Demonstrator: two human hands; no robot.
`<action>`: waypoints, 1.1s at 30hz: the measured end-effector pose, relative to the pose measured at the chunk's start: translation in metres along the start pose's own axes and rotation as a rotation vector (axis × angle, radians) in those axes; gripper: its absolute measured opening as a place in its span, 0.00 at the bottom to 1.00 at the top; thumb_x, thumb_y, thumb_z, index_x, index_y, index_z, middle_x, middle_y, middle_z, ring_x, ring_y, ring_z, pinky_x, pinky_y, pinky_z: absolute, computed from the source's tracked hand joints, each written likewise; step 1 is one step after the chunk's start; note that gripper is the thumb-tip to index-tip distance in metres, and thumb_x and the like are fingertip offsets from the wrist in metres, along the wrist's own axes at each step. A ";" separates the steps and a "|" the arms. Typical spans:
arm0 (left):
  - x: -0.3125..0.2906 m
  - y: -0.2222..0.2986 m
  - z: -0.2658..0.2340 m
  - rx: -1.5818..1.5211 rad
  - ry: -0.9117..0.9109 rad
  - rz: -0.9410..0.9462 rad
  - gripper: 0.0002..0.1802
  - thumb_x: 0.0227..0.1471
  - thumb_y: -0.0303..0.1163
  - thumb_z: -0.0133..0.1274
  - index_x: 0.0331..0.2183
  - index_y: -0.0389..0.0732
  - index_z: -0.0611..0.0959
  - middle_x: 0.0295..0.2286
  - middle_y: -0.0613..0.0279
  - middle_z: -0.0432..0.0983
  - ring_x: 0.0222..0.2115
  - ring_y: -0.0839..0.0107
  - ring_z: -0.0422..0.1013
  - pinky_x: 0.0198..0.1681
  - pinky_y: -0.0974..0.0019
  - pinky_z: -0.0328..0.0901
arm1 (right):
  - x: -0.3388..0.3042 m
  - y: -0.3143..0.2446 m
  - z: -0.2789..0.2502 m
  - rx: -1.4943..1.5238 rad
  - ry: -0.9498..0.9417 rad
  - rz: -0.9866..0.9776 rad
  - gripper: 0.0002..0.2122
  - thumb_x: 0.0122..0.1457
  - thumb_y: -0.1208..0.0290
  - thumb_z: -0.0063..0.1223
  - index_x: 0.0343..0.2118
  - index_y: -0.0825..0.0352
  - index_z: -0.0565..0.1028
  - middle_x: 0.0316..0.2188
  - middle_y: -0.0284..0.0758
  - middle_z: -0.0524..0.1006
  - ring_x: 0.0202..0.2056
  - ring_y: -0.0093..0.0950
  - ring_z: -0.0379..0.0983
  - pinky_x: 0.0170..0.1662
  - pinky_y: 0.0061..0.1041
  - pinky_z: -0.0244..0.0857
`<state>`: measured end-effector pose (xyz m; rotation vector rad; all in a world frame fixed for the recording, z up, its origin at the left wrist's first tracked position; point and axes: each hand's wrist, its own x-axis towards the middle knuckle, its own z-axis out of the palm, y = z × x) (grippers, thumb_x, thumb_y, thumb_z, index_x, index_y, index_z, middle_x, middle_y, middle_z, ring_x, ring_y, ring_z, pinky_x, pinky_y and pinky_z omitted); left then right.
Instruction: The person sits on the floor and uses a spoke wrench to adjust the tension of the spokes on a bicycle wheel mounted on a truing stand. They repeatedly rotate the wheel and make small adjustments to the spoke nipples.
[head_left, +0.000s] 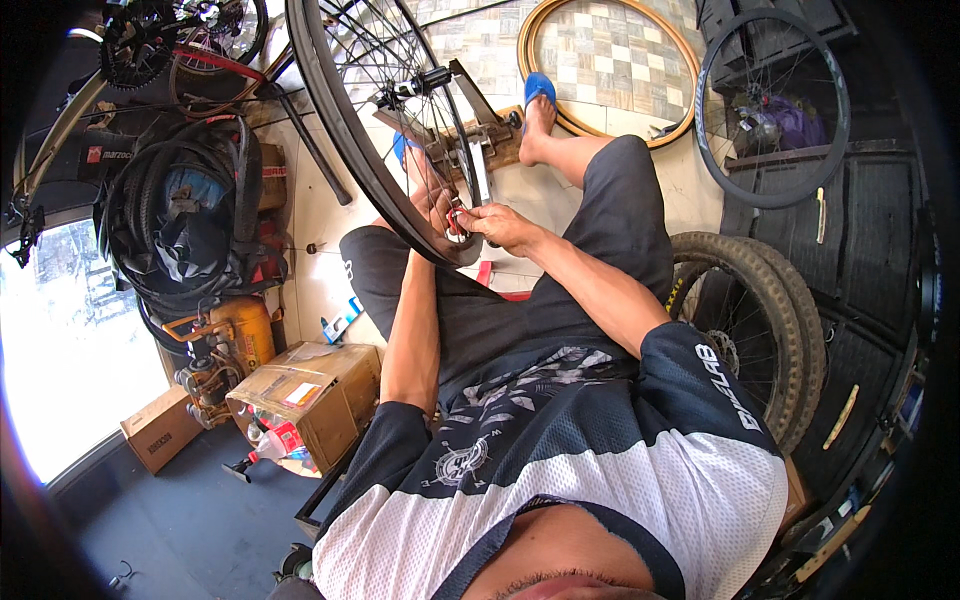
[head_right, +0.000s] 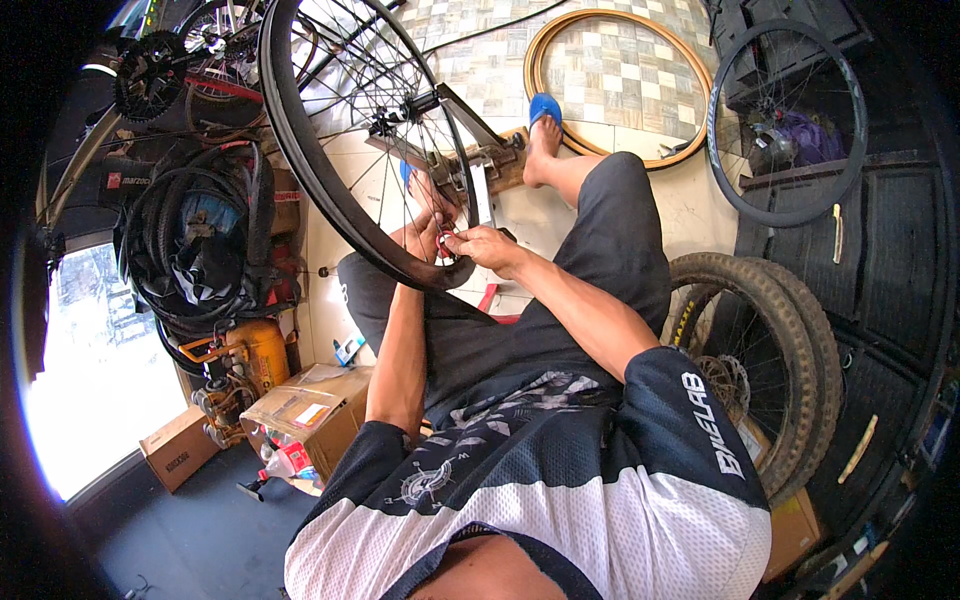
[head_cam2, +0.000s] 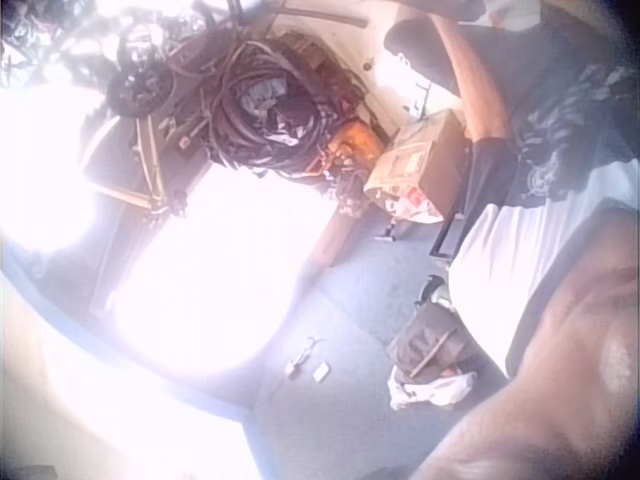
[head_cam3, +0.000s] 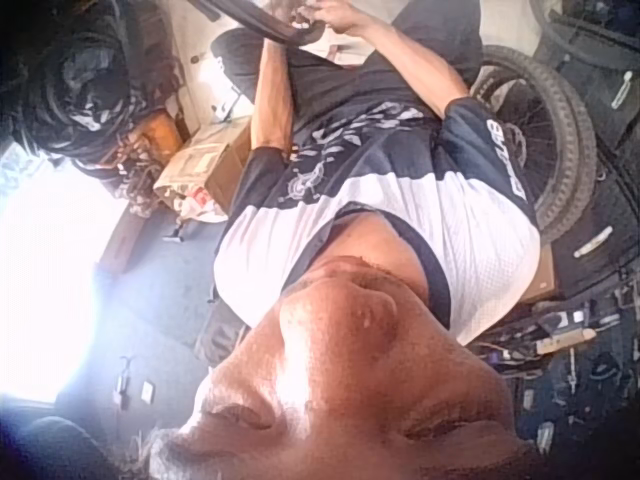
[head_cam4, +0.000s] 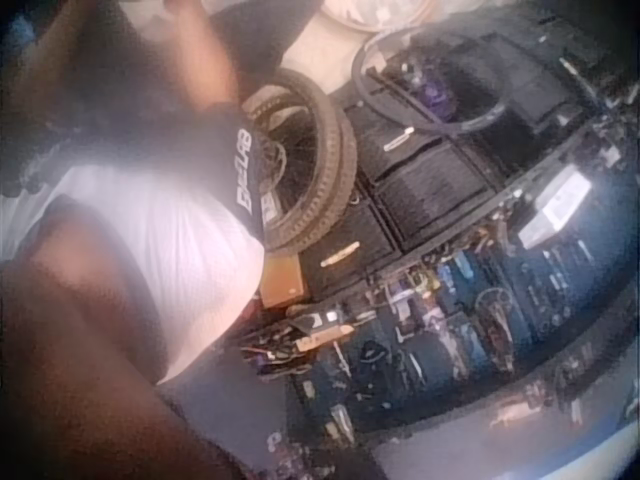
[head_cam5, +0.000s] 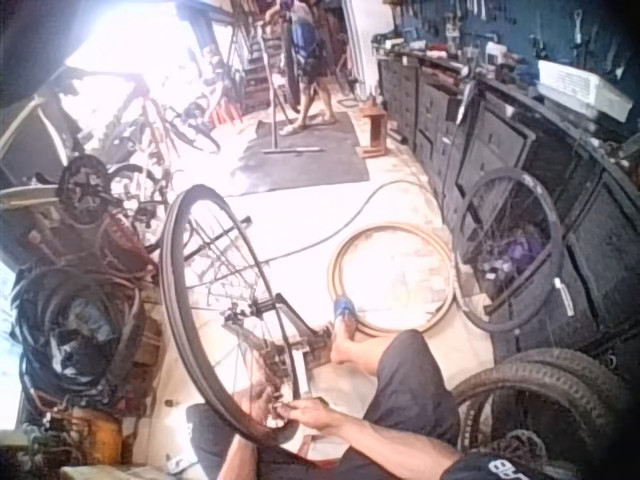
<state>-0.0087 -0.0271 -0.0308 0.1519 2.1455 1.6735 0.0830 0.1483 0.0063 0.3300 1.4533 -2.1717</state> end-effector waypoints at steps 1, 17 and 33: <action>0.003 -0.007 0.001 -0.008 -0.063 0.028 0.19 0.67 0.39 0.54 0.48 0.32 0.83 0.38 0.54 0.84 0.39 0.66 0.79 0.43 0.63 0.73 | -0.002 -0.003 0.001 -0.008 0.001 0.015 0.19 0.67 0.52 0.58 0.46 0.66 0.84 0.36 0.27 0.81 0.35 0.19 0.68 0.39 0.21 0.60; -0.013 0.012 0.007 -0.146 -0.110 -0.054 0.18 0.67 0.37 0.55 0.51 0.35 0.82 0.38 0.58 0.82 0.38 0.66 0.81 0.39 0.61 0.78 | 0.020 0.015 -0.041 -0.552 0.233 -0.227 0.19 0.58 0.53 0.66 0.32 0.70 0.83 0.25 0.42 0.82 0.27 0.33 0.79 0.35 0.34 0.69; -0.020 0.050 0.010 0.072 -0.207 -0.125 0.19 0.63 0.40 0.60 0.46 0.34 0.83 0.32 0.60 0.83 0.30 0.72 0.79 0.31 0.69 0.74 | -0.003 -0.015 -0.030 -0.701 0.214 -0.265 0.21 0.53 0.55 0.69 0.43 0.65 0.79 0.30 0.43 0.84 0.34 0.41 0.82 0.40 0.38 0.72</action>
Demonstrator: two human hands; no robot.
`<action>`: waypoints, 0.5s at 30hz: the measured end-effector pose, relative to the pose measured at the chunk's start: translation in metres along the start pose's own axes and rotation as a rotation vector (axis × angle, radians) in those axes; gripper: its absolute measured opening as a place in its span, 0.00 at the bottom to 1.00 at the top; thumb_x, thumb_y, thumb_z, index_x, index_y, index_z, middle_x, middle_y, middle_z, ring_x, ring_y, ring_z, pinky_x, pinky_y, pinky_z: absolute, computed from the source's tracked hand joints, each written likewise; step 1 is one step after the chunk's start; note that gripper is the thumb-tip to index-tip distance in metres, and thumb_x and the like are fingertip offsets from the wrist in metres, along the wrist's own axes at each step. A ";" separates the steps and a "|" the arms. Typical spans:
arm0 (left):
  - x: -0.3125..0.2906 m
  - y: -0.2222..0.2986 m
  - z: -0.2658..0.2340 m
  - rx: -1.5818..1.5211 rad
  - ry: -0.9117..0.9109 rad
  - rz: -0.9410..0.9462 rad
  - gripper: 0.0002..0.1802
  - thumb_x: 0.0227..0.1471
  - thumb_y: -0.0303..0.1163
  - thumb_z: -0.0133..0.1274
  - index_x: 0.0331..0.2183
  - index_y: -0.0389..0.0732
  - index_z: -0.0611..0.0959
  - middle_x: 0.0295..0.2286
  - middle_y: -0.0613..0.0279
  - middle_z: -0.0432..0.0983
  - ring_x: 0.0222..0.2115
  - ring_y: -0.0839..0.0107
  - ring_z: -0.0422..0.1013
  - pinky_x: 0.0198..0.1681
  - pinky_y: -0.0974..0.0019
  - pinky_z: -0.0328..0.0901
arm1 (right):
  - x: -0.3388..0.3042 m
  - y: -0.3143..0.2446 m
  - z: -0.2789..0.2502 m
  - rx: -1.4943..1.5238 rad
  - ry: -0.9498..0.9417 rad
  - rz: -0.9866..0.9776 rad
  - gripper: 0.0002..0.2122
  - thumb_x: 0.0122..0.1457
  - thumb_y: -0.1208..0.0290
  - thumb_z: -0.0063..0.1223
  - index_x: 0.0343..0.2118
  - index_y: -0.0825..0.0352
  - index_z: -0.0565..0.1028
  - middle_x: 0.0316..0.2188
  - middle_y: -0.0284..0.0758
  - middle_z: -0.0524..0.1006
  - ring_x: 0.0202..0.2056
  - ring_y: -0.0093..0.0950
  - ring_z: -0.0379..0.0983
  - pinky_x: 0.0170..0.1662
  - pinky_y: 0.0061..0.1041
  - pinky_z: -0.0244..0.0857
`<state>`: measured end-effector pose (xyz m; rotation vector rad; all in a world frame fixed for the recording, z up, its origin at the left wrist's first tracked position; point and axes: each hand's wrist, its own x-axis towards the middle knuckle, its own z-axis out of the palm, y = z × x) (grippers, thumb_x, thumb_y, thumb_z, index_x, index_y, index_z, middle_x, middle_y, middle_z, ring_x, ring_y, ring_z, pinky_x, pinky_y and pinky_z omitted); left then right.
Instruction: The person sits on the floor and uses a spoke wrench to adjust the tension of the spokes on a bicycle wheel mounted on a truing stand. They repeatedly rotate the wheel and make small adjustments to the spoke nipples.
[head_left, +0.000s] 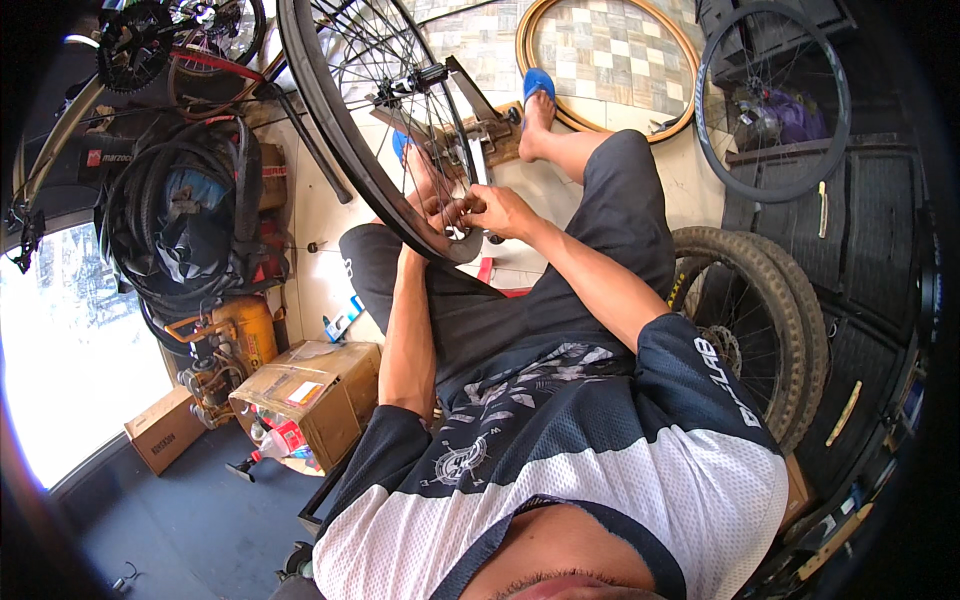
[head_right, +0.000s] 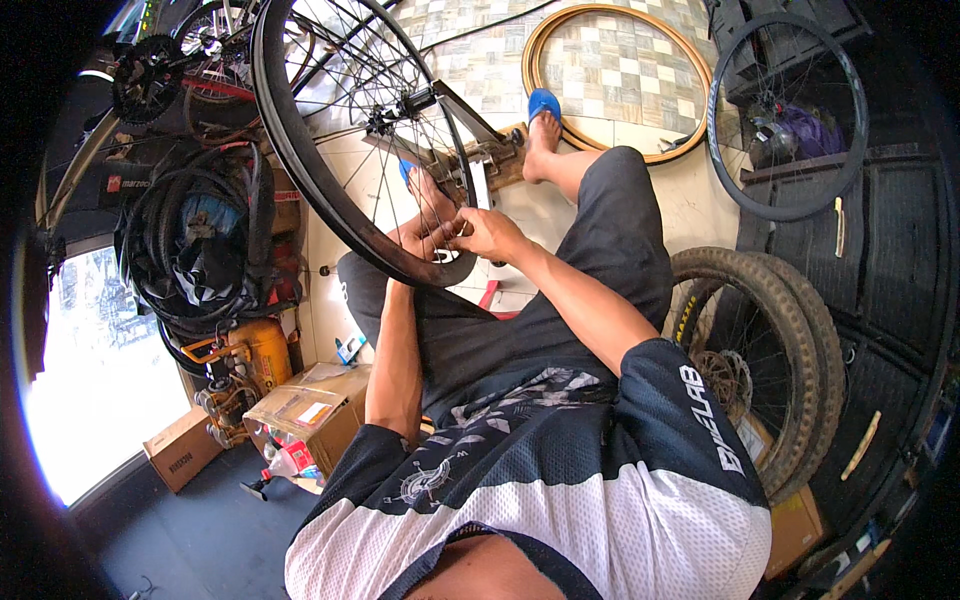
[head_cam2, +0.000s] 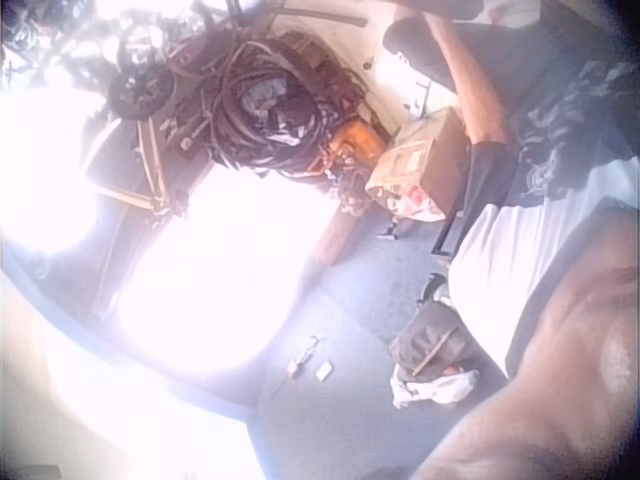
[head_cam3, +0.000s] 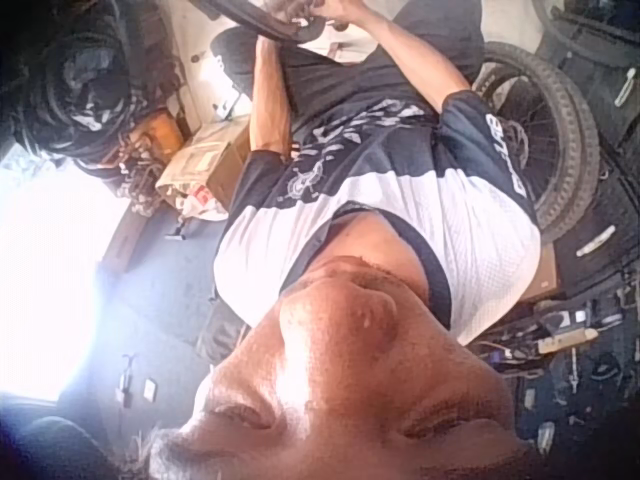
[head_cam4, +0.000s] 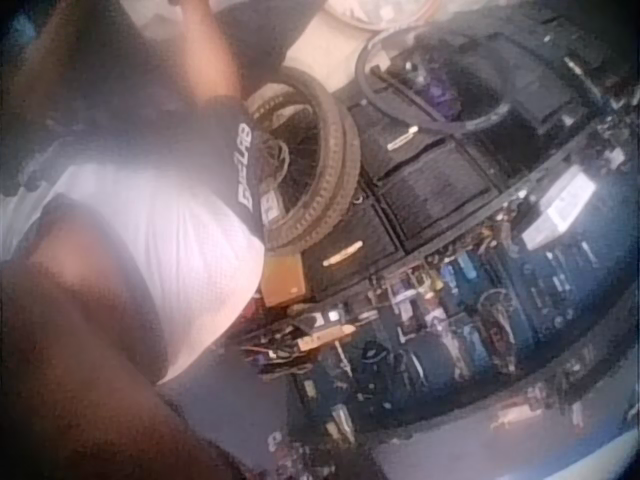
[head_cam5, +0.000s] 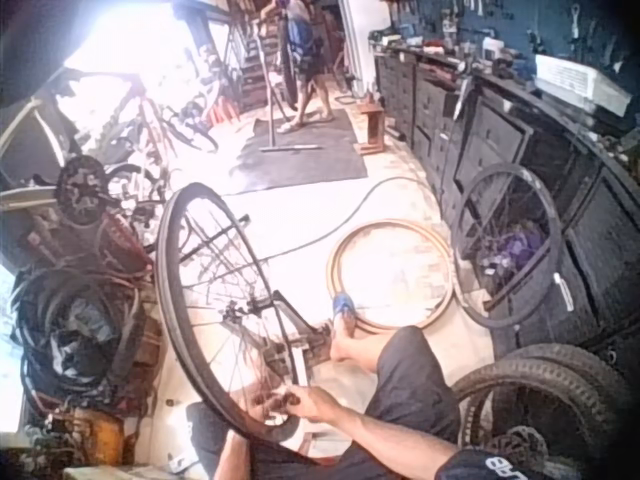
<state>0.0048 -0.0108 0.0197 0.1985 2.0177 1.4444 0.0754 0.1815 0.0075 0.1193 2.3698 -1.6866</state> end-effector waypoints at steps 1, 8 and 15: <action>-0.006 0.009 -0.002 0.099 -0.022 -0.031 0.19 0.62 0.41 0.61 0.45 0.34 0.84 0.31 0.60 0.83 0.29 0.72 0.79 0.30 0.69 0.73 | -0.001 -0.005 0.001 -0.012 -0.004 0.007 0.22 0.53 0.55 0.69 0.45 0.65 0.77 0.31 0.43 0.83 0.36 0.42 0.81 0.41 0.39 0.72; 0.000 -0.003 0.010 0.571 0.271 0.280 0.20 0.57 0.41 0.64 0.42 0.33 0.85 0.27 0.54 0.84 0.27 0.71 0.78 0.30 0.64 0.70 | -0.007 -0.024 0.020 -0.108 0.164 -0.103 0.27 0.53 0.60 0.66 0.54 0.63 0.70 0.40 0.47 0.82 0.43 0.48 0.78 0.47 0.45 0.70; -0.018 0.008 -0.007 0.317 0.102 0.108 0.20 0.56 0.43 0.64 0.41 0.35 0.87 0.27 0.55 0.84 0.30 0.70 0.80 0.35 0.59 0.72 | -0.005 -0.023 0.010 0.265 -0.045 0.045 0.22 0.57 0.72 0.60 0.55 0.67 0.71 0.35 0.44 0.84 0.38 0.45 0.82 0.43 0.37 0.73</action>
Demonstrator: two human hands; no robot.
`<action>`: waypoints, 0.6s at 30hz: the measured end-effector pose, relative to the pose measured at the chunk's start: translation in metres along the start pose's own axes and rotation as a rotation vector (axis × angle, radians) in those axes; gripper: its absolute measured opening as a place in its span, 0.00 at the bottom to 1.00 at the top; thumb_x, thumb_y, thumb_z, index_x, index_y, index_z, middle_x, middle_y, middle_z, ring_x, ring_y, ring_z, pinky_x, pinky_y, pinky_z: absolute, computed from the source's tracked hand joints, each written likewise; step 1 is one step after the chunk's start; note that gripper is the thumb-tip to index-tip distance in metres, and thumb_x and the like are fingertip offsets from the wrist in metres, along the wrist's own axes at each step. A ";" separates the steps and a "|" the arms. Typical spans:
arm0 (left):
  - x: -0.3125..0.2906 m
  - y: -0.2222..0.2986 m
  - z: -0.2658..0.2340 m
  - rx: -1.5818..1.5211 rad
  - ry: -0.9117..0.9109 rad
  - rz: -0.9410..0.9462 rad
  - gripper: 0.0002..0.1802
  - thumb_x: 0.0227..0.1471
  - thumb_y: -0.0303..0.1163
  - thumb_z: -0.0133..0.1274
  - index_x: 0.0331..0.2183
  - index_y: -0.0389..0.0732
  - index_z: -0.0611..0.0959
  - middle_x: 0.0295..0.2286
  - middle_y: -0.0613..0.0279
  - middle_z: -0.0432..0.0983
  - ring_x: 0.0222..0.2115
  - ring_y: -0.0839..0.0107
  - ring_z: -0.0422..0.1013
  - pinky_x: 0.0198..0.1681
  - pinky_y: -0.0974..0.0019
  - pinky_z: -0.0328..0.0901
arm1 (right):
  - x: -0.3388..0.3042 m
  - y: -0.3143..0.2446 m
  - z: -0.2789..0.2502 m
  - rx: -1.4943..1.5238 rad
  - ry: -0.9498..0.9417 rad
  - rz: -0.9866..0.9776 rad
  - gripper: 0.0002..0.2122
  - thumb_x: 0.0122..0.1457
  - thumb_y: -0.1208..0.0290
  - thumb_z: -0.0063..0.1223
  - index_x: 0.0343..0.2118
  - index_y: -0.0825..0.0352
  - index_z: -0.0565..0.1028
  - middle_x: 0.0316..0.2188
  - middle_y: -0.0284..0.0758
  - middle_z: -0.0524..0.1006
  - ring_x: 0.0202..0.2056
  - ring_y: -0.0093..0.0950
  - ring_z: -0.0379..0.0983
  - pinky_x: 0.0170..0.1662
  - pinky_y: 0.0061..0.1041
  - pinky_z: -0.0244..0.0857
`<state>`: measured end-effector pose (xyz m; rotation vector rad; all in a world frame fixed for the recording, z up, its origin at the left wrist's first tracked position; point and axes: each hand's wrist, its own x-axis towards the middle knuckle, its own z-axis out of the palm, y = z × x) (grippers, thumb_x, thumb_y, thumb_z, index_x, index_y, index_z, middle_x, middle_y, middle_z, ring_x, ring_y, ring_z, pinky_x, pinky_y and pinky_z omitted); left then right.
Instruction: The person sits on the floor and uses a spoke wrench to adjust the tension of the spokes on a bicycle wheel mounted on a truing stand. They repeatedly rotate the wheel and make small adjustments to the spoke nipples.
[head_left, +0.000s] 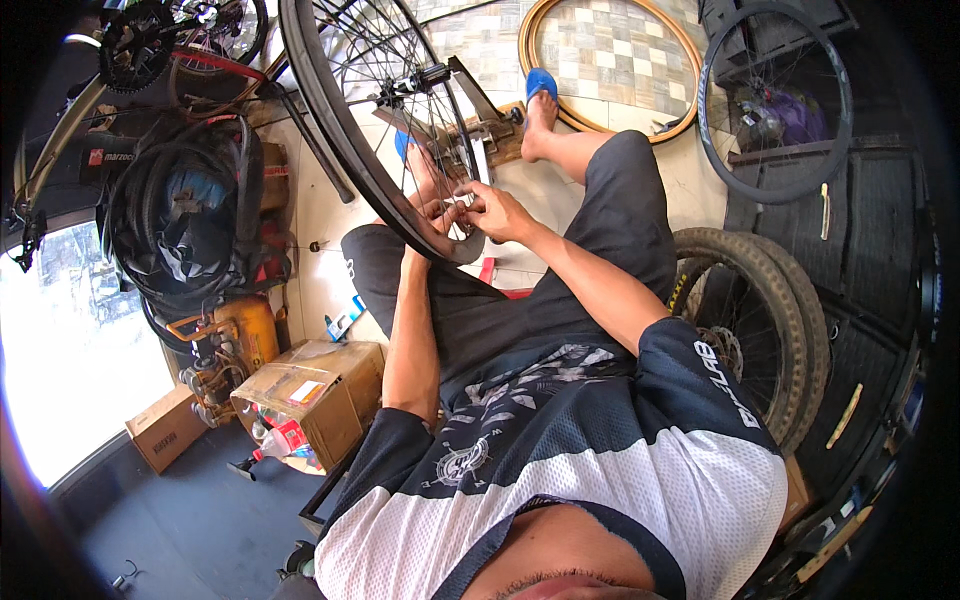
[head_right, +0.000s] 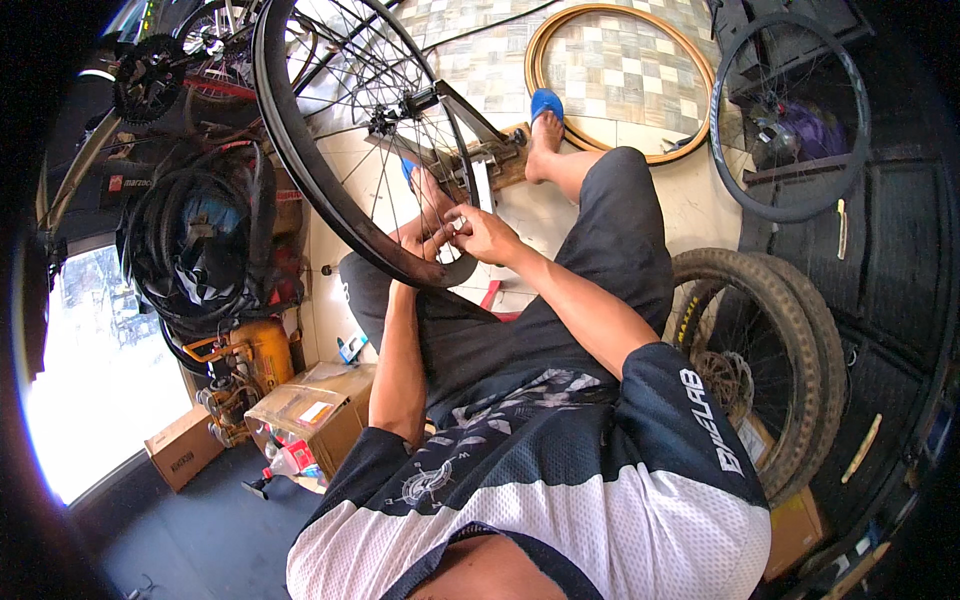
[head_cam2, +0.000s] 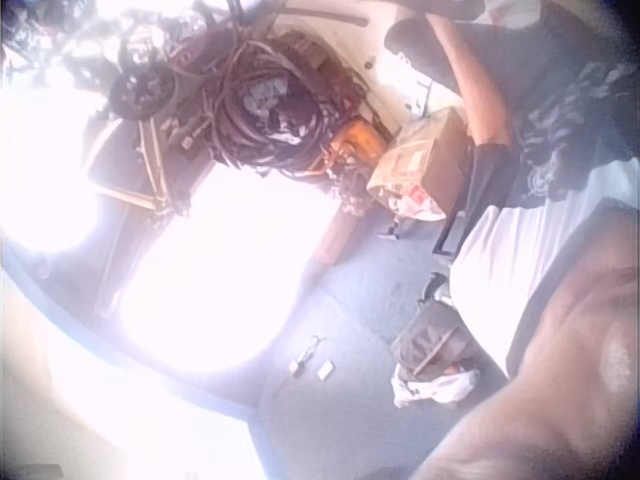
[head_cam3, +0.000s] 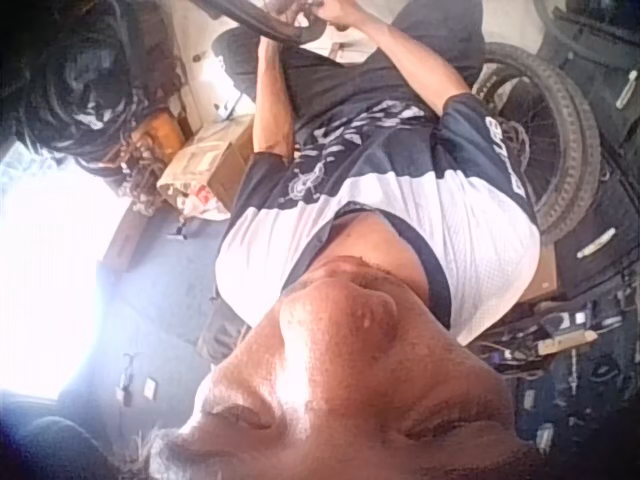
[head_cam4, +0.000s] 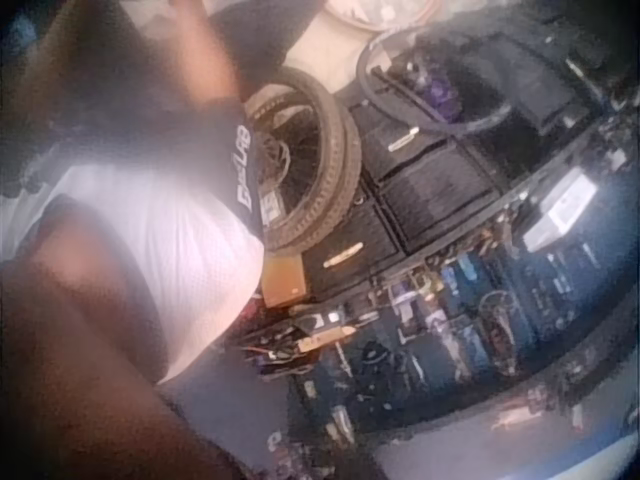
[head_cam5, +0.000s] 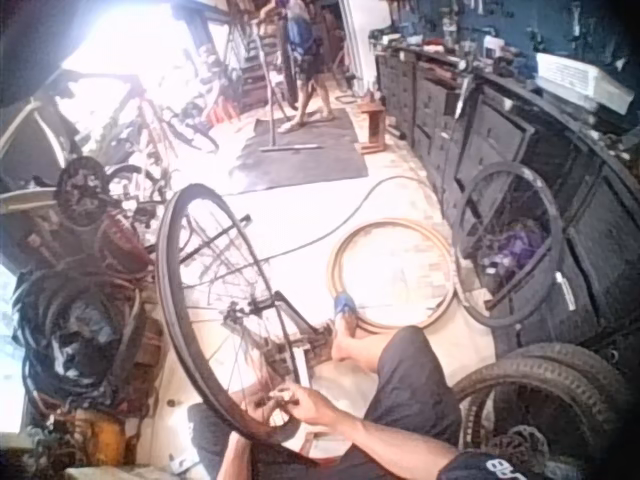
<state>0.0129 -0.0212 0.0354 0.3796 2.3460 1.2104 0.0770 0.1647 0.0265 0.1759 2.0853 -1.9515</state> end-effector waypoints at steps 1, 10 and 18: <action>-0.003 0.010 0.000 -0.025 0.042 0.036 0.19 0.56 0.42 0.64 0.41 0.35 0.86 0.28 0.55 0.84 0.30 0.70 0.80 0.36 0.60 0.72 | 0.000 -0.001 -0.003 0.049 -0.034 0.029 0.22 0.57 0.74 0.59 0.55 0.67 0.71 0.34 0.44 0.85 0.37 0.44 0.83 0.43 0.36 0.73; 0.001 0.029 0.015 -0.161 0.175 0.055 0.25 0.55 0.48 0.66 0.42 0.35 0.87 0.29 0.56 0.84 0.28 0.72 0.79 0.33 0.64 0.71 | 0.001 0.006 0.009 -0.375 0.148 -0.130 0.34 0.53 0.68 0.64 0.64 0.63 0.64 0.36 0.44 0.83 0.39 0.41 0.81 0.44 0.38 0.71; 0.006 0.017 0.009 -0.183 0.031 0.028 0.21 0.51 0.41 0.66 0.42 0.36 0.86 0.27 0.59 0.84 0.28 0.73 0.78 0.34 0.64 0.70 | 0.007 0.023 0.006 -0.075 0.065 -0.149 0.33 0.54 0.70 0.57 0.65 0.65 0.63 0.37 0.47 0.83 0.42 0.50 0.79 0.47 0.43 0.72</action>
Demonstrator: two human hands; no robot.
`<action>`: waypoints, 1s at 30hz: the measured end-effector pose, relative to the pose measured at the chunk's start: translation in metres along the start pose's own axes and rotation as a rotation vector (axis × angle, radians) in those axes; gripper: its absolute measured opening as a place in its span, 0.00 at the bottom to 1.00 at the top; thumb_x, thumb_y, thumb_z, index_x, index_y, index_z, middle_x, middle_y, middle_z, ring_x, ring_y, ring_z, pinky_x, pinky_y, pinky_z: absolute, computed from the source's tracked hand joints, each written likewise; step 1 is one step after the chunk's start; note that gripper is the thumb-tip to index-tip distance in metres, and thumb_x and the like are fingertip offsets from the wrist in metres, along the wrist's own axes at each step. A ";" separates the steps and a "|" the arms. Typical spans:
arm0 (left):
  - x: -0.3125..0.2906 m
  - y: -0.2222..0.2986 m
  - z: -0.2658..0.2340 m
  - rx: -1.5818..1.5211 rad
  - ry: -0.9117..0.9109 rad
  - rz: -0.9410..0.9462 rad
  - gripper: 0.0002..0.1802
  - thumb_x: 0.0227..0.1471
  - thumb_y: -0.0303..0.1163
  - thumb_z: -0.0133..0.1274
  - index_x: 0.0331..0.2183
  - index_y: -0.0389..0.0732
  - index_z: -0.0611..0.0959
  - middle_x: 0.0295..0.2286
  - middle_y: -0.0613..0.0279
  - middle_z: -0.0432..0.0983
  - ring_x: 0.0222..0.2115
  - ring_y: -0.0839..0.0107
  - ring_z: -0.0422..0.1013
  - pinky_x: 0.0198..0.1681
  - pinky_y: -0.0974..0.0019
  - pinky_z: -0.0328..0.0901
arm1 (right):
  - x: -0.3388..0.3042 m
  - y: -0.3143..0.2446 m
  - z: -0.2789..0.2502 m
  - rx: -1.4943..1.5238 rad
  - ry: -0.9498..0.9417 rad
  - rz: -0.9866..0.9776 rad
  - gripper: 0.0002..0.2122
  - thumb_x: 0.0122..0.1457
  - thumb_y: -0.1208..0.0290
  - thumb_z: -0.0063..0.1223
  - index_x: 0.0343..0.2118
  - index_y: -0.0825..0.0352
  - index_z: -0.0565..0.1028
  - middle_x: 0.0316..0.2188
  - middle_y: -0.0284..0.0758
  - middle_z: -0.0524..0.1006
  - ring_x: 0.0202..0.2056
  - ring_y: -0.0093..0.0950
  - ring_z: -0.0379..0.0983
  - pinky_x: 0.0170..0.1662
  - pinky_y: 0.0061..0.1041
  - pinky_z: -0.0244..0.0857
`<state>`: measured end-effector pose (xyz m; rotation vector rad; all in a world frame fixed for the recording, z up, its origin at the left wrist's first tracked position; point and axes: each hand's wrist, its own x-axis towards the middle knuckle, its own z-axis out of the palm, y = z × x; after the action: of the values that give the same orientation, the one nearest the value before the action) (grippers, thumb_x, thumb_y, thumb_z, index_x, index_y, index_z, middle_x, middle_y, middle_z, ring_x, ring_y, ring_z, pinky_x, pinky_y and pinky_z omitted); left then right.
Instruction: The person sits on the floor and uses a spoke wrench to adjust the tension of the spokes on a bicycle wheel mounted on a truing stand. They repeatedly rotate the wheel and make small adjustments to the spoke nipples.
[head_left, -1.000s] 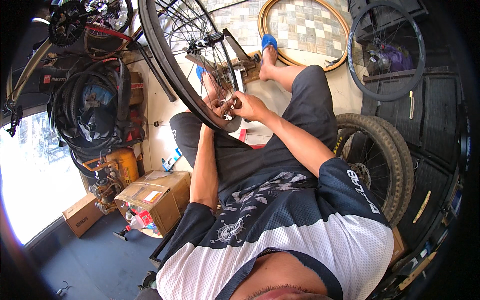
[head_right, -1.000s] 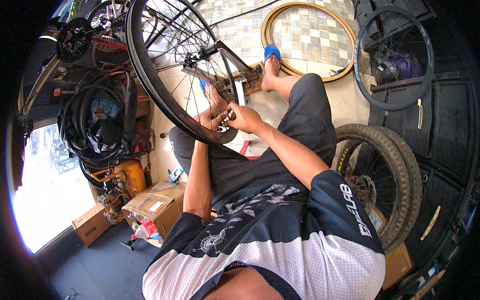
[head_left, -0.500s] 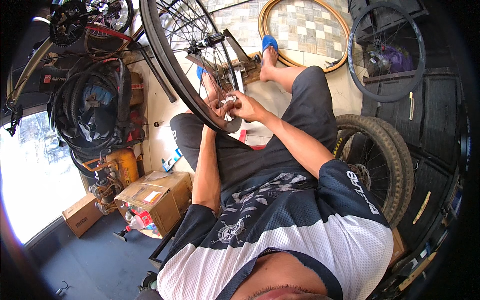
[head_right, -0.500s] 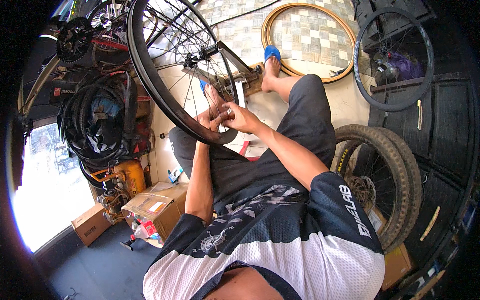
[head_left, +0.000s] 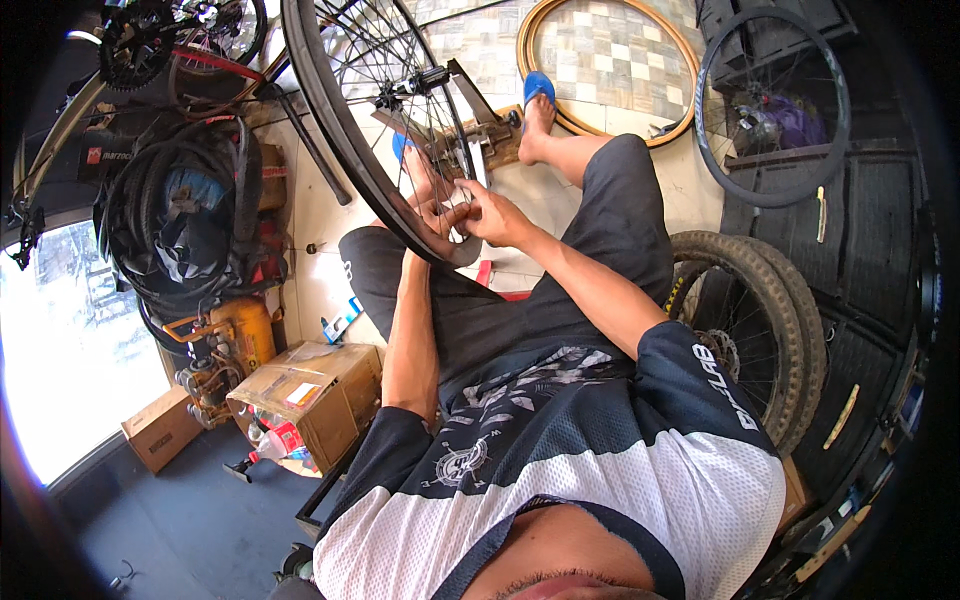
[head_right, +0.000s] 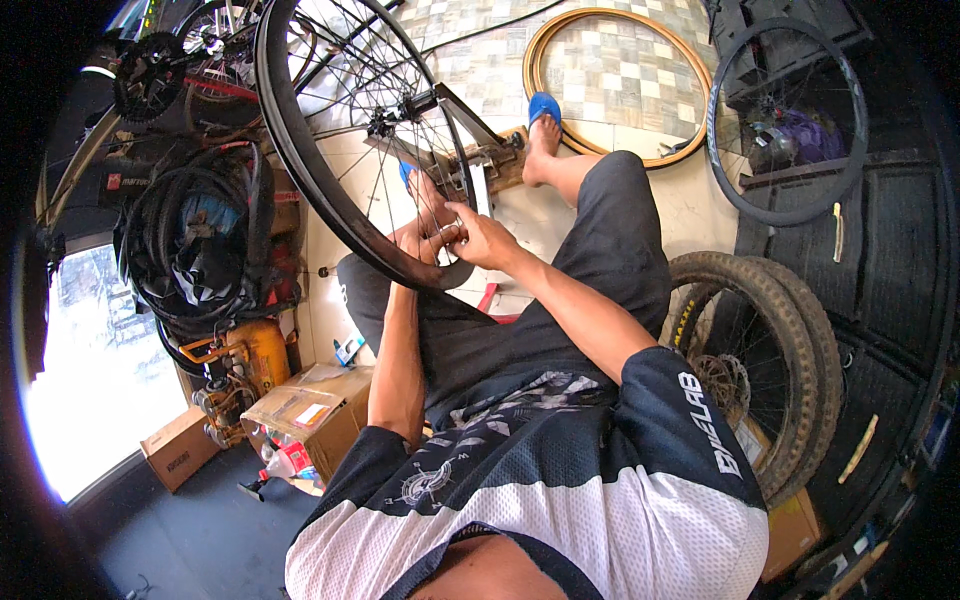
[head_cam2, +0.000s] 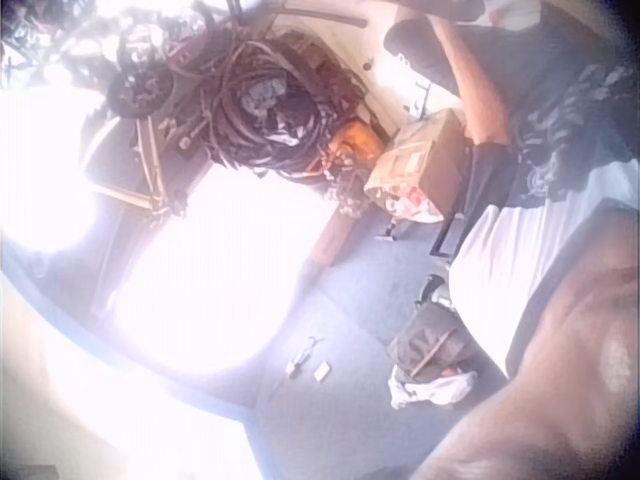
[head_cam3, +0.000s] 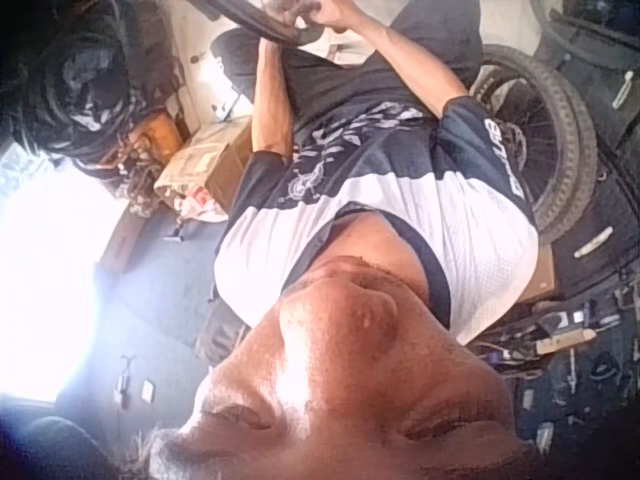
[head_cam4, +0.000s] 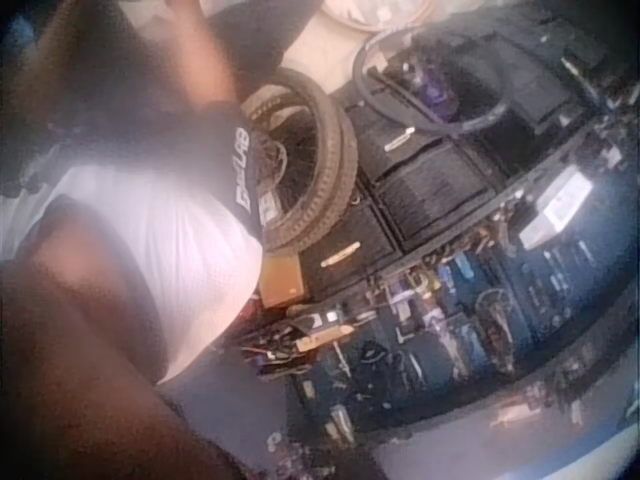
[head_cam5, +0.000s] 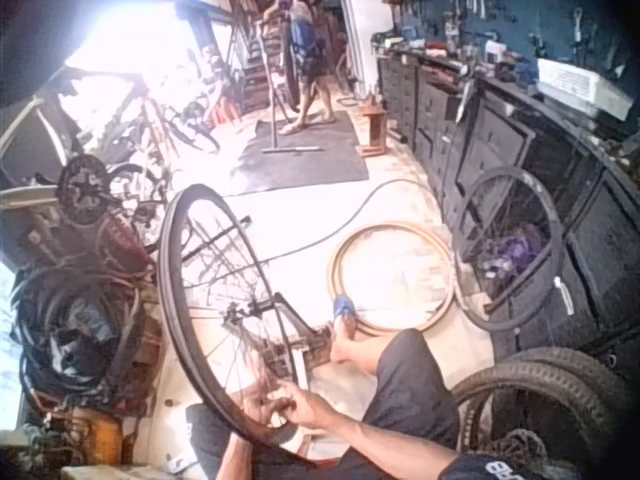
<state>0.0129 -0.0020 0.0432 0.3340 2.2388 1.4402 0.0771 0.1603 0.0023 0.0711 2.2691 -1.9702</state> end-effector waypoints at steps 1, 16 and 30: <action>0.001 0.001 0.005 0.144 0.012 0.076 0.19 0.51 0.39 0.65 0.42 0.36 0.86 0.27 0.59 0.84 0.28 0.72 0.78 0.35 0.64 0.70 | 0.000 -0.002 -0.002 -0.104 0.029 0.008 0.33 0.54 0.69 0.58 0.65 0.65 0.63 0.39 0.49 0.83 0.43 0.51 0.79 0.48 0.45 0.71; -0.004 0.022 -0.001 0.098 -0.010 -0.029 0.16 0.52 0.40 0.64 0.41 0.42 0.89 0.30 0.60 0.86 0.33 0.73 0.82 0.38 0.66 0.73 | 0.001 -0.006 0.000 -0.137 0.053 0.028 0.39 0.53 0.63 0.63 0.68 0.64 0.60 0.38 0.47 0.83 0.42 0.47 0.80 0.48 0.44 0.72; 0.000 0.011 0.000 -0.005 -0.044 0.011 0.20 0.53 0.43 0.68 0.40 0.36 0.88 0.28 0.58 0.84 0.29 0.68 0.79 0.37 0.61 0.72 | 0.004 0.014 0.002 0.101 -0.032 0.040 0.37 0.55 0.65 0.61 0.67 0.61 0.60 0.41 0.45 0.84 0.45 0.47 0.80 0.48 0.44 0.72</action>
<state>0.0125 0.0022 0.0536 0.3738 2.2014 1.4299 0.0753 0.1606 -0.0126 0.0944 2.1316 -2.0489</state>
